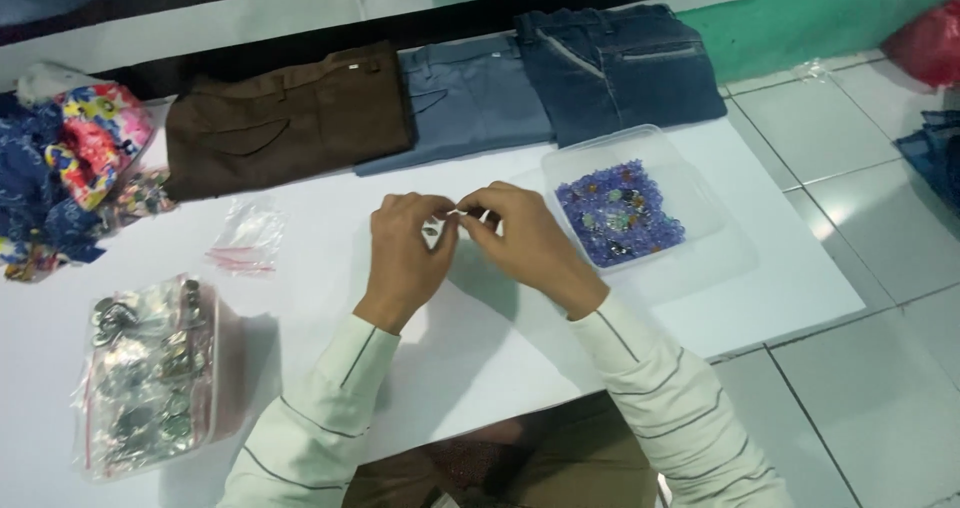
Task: Sorting and packing small metal studs and blue garment accessories into a plastic container.
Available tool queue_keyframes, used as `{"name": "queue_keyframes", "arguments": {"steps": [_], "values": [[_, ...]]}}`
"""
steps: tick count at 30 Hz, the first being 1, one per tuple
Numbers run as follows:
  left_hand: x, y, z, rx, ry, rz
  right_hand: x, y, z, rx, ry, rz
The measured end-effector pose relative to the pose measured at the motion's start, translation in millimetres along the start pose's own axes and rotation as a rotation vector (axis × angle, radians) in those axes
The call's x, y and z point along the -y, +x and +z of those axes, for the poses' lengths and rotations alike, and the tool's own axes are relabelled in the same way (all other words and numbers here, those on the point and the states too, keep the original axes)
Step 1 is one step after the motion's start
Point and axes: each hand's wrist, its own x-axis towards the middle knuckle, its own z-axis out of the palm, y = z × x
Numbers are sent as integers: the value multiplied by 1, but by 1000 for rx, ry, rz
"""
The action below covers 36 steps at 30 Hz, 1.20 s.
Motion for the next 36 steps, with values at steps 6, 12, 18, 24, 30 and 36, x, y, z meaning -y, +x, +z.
{"name": "queue_keyframes", "arguments": {"steps": [6, 12, 18, 24, 30, 36], "values": [[-53, 30, 34, -31, -139, 245, -29, -13, -64, -164, -115, -23], [-91, 66, 96, 193, -83, 337, -37, -22, -127, 67, -589, 587], [-110, 90, 151, 469, 166, 328, -131, -36, -128, 170, -676, 690], [-92, 88, 195, 607, 409, 322, -112, -36, -125, 290, -685, 649], [-100, 101, 139, 553, 341, 284, -67, -31, -133, 230, -560, 743], [-101, 88, 127, 476, 96, 236, -97, -21, -130, 95, -570, 604]]}}
